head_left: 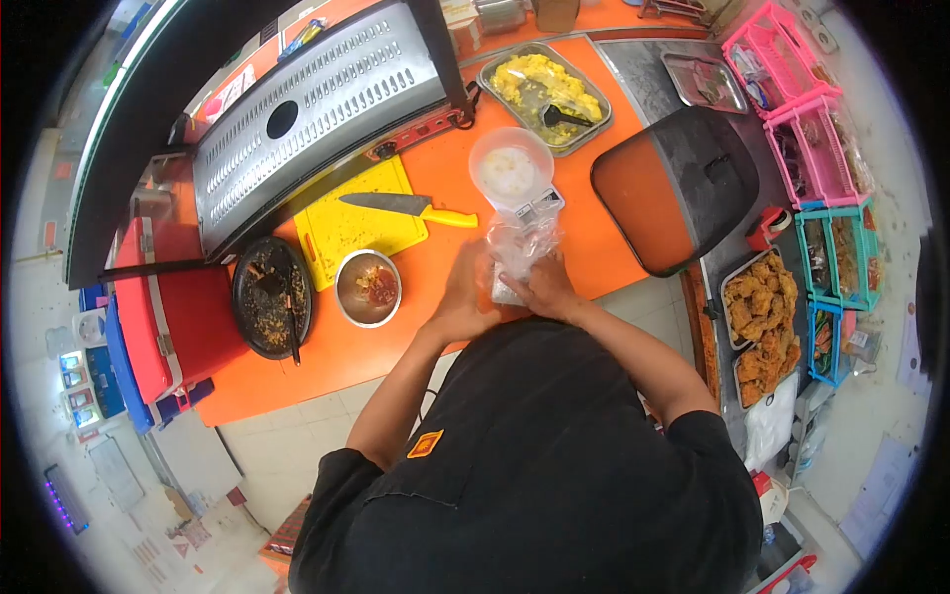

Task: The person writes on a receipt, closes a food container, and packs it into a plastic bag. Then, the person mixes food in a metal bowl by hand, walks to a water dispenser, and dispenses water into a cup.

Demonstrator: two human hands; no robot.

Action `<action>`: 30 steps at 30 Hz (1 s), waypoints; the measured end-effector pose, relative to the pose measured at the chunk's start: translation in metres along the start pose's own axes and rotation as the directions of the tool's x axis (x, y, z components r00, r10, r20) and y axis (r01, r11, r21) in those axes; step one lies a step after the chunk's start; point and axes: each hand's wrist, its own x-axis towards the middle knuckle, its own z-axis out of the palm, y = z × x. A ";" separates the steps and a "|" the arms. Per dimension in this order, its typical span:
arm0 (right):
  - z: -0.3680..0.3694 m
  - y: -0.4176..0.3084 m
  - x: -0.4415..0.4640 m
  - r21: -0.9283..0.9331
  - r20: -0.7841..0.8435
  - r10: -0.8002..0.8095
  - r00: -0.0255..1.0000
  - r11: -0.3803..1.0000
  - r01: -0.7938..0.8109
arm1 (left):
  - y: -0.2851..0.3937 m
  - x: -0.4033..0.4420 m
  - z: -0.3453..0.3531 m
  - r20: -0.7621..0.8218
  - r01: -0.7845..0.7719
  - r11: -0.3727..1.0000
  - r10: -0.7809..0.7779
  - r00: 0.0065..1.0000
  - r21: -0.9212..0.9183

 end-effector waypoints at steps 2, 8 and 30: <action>0.015 0.007 0.007 0.173 -0.220 -0.127 0.967 0.971 0.167 | 0.009 0.000 0.005 0.086 -0.134 0.982 0.123 0.989 0.132; 0.022 0.021 -0.003 0.349 -0.287 -0.082 0.955 0.919 0.184 | -0.025 -0.013 0.035 -0.055 0.149 0.967 -0.164 0.985 -0.209; 0.016 -0.038 0.047 0.775 -0.119 0.222 0.968 0.630 -0.049 | -0.002 -0.001 0.016 -0.013 0.194 0.922 -0.201 0.979 0.334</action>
